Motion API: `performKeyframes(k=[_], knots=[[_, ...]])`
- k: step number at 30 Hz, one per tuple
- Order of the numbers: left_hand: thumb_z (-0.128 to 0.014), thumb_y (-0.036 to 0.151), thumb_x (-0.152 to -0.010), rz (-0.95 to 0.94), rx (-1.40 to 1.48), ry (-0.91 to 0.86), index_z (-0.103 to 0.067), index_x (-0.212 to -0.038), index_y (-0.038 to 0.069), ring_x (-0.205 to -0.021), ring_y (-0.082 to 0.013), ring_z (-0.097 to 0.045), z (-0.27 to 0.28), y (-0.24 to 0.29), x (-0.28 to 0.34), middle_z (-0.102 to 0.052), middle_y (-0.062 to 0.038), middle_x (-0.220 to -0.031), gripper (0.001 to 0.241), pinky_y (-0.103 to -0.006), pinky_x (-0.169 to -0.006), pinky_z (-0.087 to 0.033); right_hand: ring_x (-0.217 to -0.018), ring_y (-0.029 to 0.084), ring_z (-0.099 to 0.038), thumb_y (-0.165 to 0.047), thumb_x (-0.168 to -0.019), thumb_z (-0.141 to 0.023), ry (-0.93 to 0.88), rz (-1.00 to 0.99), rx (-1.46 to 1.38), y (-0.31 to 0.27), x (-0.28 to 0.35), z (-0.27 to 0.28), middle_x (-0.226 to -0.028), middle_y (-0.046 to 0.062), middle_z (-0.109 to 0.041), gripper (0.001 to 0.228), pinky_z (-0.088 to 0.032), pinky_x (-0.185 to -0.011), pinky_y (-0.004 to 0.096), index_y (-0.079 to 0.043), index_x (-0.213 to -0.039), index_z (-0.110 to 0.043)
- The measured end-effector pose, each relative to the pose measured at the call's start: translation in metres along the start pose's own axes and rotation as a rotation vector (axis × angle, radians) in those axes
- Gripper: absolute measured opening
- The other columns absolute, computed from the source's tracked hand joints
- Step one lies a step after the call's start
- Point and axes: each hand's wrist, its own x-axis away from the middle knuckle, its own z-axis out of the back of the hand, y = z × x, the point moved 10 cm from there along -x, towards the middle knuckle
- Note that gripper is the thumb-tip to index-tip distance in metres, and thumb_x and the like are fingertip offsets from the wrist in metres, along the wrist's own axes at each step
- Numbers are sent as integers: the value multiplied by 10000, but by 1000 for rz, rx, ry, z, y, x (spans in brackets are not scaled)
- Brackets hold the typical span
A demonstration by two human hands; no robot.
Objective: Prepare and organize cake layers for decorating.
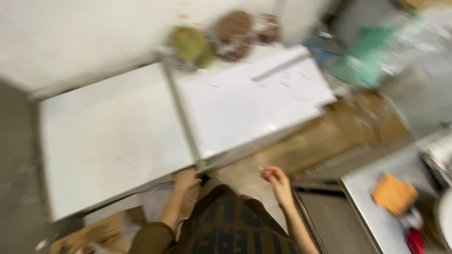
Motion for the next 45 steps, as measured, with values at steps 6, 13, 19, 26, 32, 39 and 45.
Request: performKeyframes(k=[6,13,19,26,32,39,45], knots=[[-672,744,-820,278,-198,-47,-641,-1357,22,-1212,-323,-679,34,43,18,-660,-179,-1373,901,-486,-986,-554,-972,156,-711,-151,-960,-652,113,-80,62,60,131,100,-1067,123,-754,277,-577,-887,305,2,-1191,-673],[-612,624,-871,-442,-261,106,-436,-1524,140,-1319,-445,-504,13,399,59,-353,-304,-1557,831,-551,-1024,-478,-565,209,-643,-318,-1036,-512,526,-323,-35,93,266,221,-906,118,-821,418,-581,-649,313,-8,-1199,-740],[-683,586,-892,-1254,-359,-93,-433,-1501,42,-1523,-450,-193,-78,676,146,-283,-306,-1598,854,-548,-1213,-206,-963,307,-684,-337,-1096,-539,947,-287,140,38,338,273,-1148,234,-707,464,-533,-881,399,-93,-1482,-621],[-698,607,-804,-1120,111,-552,-201,-1624,126,-1339,-425,-483,-168,854,164,-389,-267,-1511,1073,-459,-1073,-424,-1052,179,-715,-321,-947,-670,1195,-268,-50,103,388,317,-1213,131,-760,461,-552,-897,312,-130,-1366,-646],[-723,514,-876,-1135,128,-361,-539,-1336,89,-1142,-390,-589,-194,886,145,-574,-230,-1266,653,-445,-963,-490,-1070,203,-731,-288,-930,-682,1348,-337,-197,95,408,357,-1174,131,-773,451,-560,-901,331,-132,-1352,-655],[-728,183,-921,-1673,269,-517,-636,-1041,75,-882,-321,-633,-178,852,271,-636,-136,-968,185,-434,-775,-516,-1201,244,-672,-182,-866,-753,1707,-211,-25,59,457,372,-1309,144,-699,508,-526,-994,356,-100,-1352,-627],[-784,167,-928,-2100,129,-986,-657,-1140,72,-951,-317,-681,-207,848,447,-685,-150,-1109,265,-409,-844,-539,-1165,333,-599,-72,-795,-730,1851,-54,215,68,540,387,-1372,180,-580,854,-520,-963,410,-100,-1563,-357]])
